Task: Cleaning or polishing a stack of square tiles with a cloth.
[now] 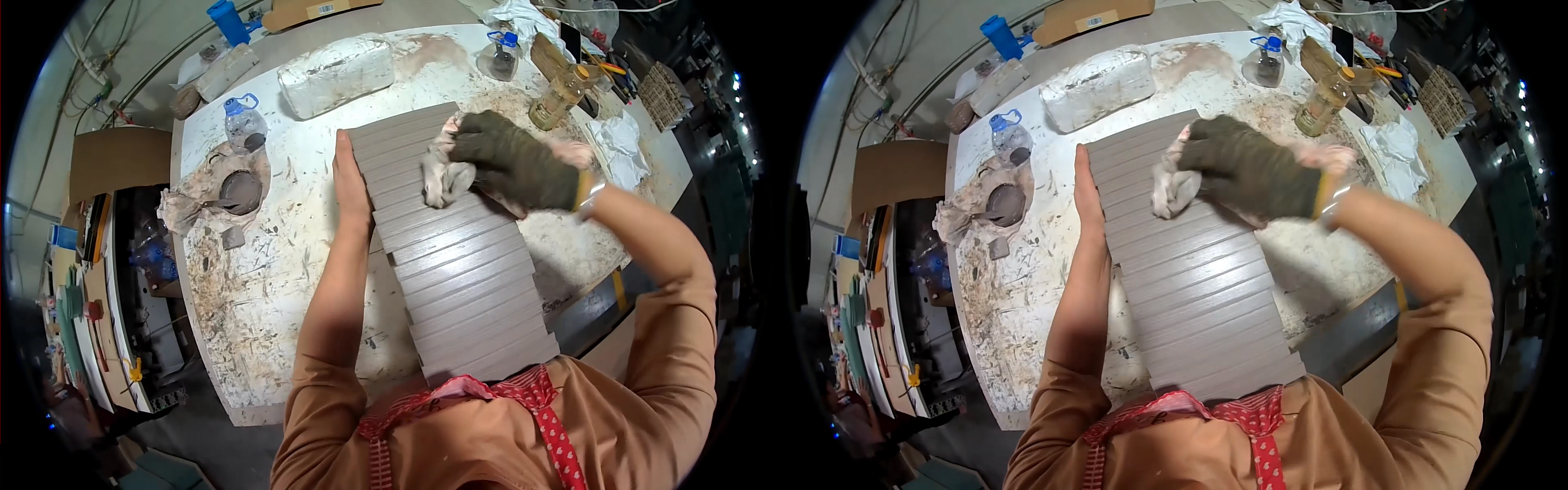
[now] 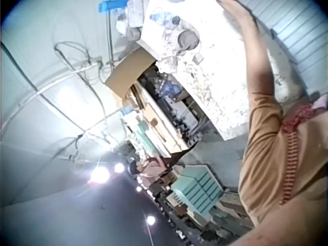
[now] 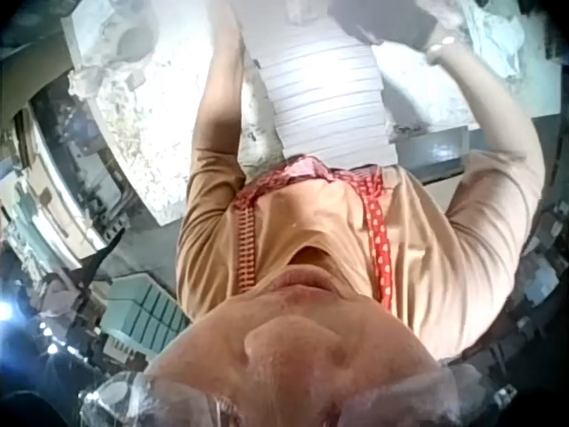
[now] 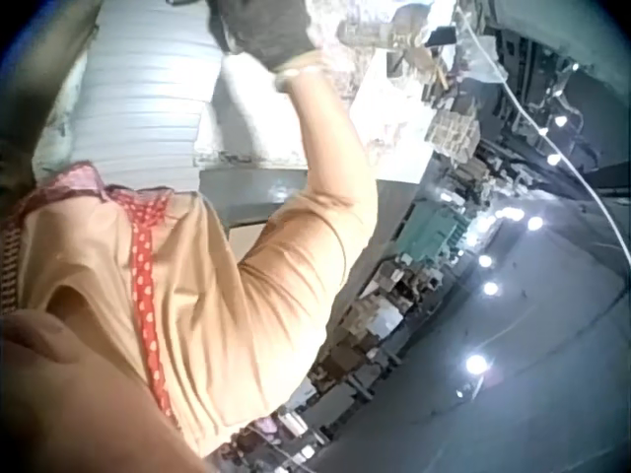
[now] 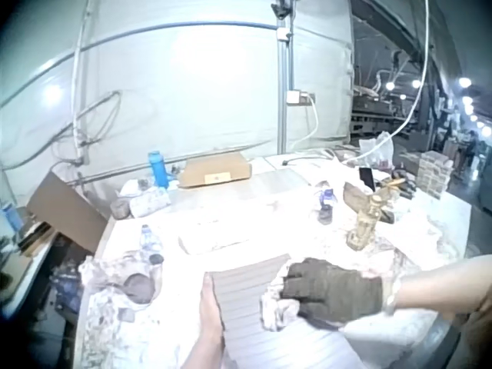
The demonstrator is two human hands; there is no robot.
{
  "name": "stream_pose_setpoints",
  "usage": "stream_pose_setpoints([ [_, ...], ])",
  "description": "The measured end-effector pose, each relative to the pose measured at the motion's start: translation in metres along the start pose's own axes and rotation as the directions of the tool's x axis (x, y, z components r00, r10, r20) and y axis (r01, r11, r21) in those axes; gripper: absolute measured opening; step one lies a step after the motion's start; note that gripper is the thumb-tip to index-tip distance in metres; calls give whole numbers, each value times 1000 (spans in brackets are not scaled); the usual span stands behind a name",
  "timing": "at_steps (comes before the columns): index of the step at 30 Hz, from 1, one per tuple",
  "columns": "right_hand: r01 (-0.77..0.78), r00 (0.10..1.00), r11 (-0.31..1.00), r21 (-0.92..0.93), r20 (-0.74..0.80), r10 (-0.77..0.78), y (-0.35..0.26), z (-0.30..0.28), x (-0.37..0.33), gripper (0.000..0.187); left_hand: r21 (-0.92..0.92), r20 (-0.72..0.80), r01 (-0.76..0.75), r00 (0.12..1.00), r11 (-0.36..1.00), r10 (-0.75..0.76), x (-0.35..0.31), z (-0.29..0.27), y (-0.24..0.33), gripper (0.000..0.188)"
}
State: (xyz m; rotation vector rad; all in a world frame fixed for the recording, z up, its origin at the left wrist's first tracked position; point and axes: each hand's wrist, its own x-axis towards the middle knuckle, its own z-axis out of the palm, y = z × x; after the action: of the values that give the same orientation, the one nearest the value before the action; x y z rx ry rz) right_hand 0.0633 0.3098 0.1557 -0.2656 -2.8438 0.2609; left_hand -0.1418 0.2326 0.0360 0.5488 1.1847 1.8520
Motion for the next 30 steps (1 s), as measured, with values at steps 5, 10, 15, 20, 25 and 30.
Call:
stream_pose_setpoints([
  [5, 282, 954, 950, 132, -140, -264, -46, 55, 76, 15, -261, 119, 131, 988, 956, -102, 13, -12, -17, 65],
  [10, -15, 1000, 983, 184, 1, 15, -18, 36, 52, 20, -13, 26, -42, 999, 999, 43, 4, -14, -7, 64],
  [15, -55, 997, 996, 75, 61, 51, -13, 21, 31, 27, -161, 132, 84, 989, 983, -63, 8, -13, -12, 63],
  [20, 304, 948, 946, 108, -133, -289, -48, 48, 70, 24, -460, 453, 320, 887, 828, -91, 11, -12, -16, 63],
  [25, -270, 951, 959, 88, -132, 280, 54, 23, 15, 27, -84, 9, -37, 999, 996, 38, 4, 2, -4, 60],
  [30, -583, 570, 380, 719, 28, 821, 90, 0, -106, 29, -30, 38, 40, 999, 999, -39, 2, 9, -1, 60],
])
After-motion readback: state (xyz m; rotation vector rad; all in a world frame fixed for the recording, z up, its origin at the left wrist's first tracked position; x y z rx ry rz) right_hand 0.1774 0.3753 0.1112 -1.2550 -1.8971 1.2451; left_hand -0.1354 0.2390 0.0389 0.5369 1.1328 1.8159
